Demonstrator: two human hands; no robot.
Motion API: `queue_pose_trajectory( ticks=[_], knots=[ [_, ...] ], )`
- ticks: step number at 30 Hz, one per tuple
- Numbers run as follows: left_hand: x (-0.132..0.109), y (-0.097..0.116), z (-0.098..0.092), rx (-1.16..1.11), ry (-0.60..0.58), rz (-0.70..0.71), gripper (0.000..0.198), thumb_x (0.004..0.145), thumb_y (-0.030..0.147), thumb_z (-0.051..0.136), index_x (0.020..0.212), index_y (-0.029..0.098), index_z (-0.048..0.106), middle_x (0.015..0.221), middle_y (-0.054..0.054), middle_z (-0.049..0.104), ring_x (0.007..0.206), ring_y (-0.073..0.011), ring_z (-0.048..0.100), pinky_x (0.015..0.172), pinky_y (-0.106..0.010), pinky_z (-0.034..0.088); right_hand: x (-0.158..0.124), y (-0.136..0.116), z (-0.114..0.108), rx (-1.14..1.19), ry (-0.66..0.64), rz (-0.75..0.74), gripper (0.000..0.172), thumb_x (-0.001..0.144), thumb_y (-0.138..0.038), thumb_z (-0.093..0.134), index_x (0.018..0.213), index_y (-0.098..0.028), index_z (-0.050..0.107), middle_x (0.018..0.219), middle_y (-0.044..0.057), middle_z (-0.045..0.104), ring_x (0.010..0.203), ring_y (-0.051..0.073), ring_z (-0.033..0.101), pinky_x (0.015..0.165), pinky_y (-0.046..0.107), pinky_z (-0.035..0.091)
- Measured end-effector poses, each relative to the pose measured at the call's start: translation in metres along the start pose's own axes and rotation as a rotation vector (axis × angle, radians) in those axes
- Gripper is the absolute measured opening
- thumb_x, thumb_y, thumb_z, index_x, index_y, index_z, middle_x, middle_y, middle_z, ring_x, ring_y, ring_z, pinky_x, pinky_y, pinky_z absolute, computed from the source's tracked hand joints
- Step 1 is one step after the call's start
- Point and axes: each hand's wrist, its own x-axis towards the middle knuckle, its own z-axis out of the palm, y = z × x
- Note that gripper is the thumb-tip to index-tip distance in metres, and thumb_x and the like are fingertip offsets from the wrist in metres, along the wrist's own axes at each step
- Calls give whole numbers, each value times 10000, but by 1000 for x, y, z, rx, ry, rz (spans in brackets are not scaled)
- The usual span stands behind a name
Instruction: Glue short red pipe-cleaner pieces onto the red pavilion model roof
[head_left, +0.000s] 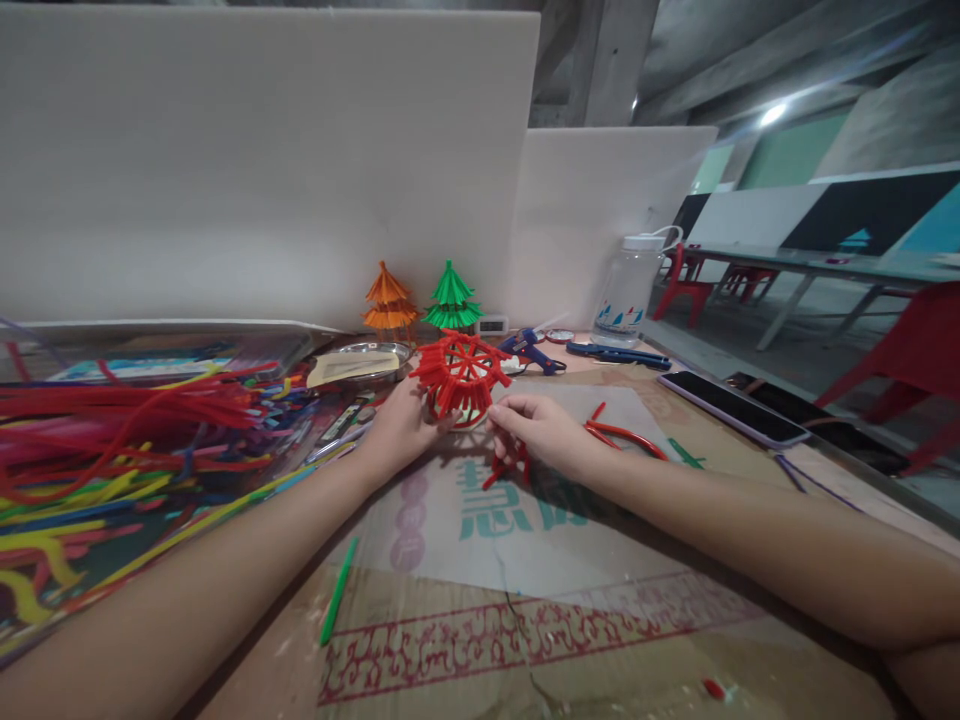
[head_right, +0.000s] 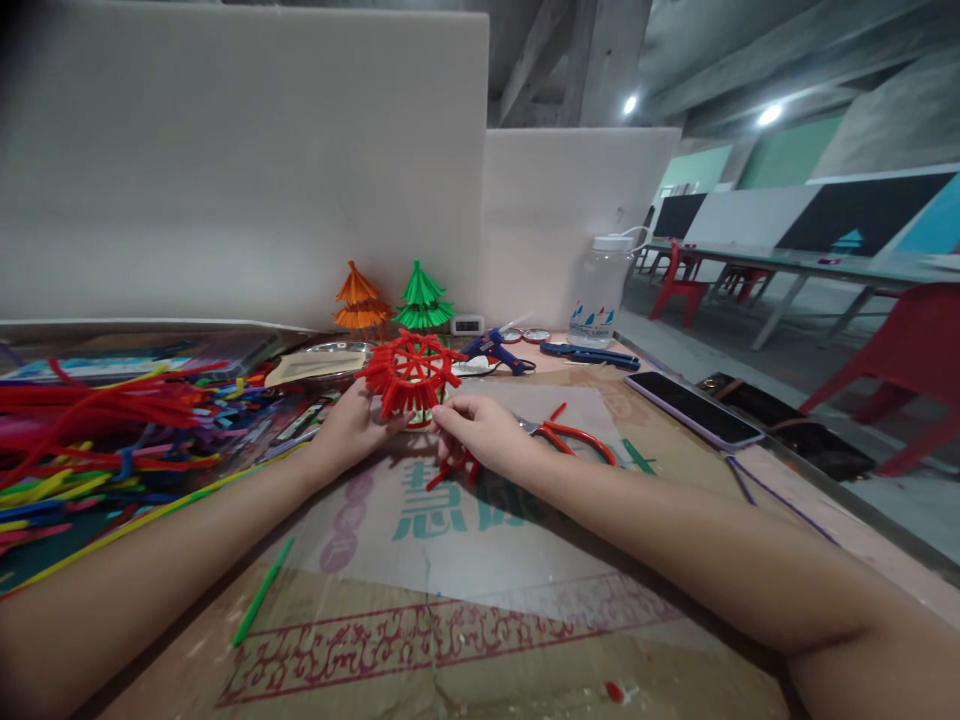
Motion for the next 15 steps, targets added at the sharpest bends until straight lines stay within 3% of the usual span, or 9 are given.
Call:
queue_pose_trajectory(
  ticks=[15],
  knots=[
    [1,-1,1,-21,-17,9,394,842,272,673,1226,201,616,1152,-103,691,1069,-269,633,1075,-499,442,0,-2,1,-7,-4,12,295,886,-443,621,750,-185,582,525,-37,635,423,88,549,449,208,440]
  ],
)
